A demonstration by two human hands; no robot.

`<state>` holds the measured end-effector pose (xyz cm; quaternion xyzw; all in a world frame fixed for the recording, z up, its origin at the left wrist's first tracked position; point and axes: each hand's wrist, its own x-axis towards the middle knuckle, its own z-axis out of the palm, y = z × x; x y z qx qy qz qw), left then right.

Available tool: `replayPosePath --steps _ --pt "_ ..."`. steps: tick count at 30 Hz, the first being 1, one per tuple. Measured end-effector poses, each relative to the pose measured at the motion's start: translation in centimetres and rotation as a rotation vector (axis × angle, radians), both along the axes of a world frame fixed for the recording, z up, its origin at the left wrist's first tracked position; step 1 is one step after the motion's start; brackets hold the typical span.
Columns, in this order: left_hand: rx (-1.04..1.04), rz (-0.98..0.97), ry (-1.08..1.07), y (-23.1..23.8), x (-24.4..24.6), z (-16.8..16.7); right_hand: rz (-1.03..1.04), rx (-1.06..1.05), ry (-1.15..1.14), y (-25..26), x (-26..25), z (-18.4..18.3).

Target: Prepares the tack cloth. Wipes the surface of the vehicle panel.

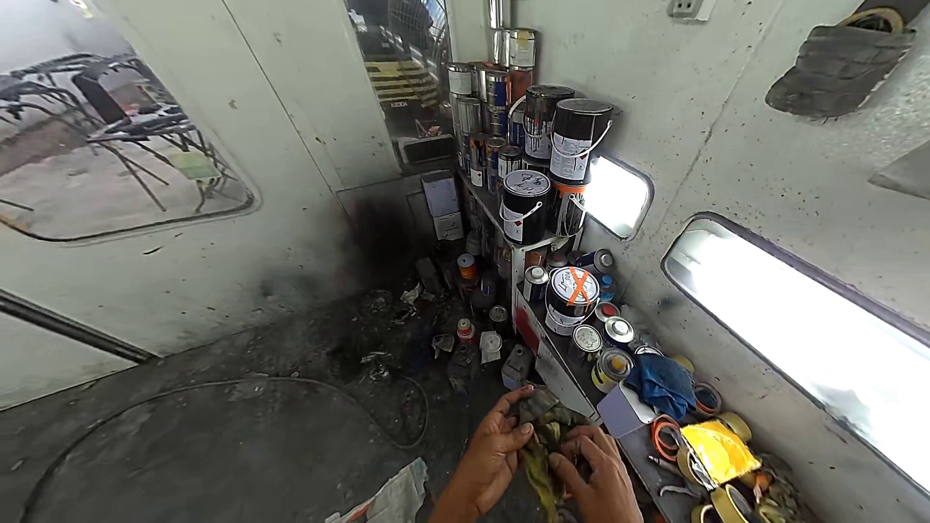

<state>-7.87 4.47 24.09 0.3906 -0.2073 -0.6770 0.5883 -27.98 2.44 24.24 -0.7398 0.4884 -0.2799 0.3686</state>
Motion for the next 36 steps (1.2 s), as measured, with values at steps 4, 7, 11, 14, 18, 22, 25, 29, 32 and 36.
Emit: replayPosePath --steps 4,7,11,14,18,22,25,29,32,36 --pt "0.010 0.016 -0.256 0.3 1.4 -0.1 0.083 0.234 -0.134 -1.0 -0.6 0.8" --pt "0.077 0.124 -0.271 0.3 1.6 0.8 0.064 0.484 -0.392 -1.5 -0.6 1.1" --pt "-0.014 0.102 0.071 2.3 -0.5 0.7 -0.178 0.822 -0.764 -1.5 -0.5 1.8" --pt "-0.091 0.063 -0.042 3.3 -2.5 0.9 -0.239 0.887 -0.790 -1.3 -0.5 2.1" --pt "-0.151 -0.111 -0.460 3.4 -3.8 1.3 -0.162 0.911 -0.720 -0.1 -0.6 1.7" --pt "-0.109 -0.023 -0.593 3.9 -5.0 1.3 -0.029 0.852 -0.683 0.5 -1.4 1.3" --pt "-0.092 0.112 -0.647 4.2 -5.5 1.0 0.167 0.722 -0.640 0.6 -2.6 1.1" --pt "-0.092 0.094 -0.683 4.5 -5.4 1.2 0.209 0.569 -0.501 0.4 -3.6 0.7" --pt "-0.113 0.110 -0.626 5.0 -4.9 1.0 0.194 0.536 -0.504 0.2 -4.2 0.4" --pt "-0.042 0.266 -0.673 5.6 -4.9 1.3 0.177 0.575 -0.552 0.4 -4.6 0.4"
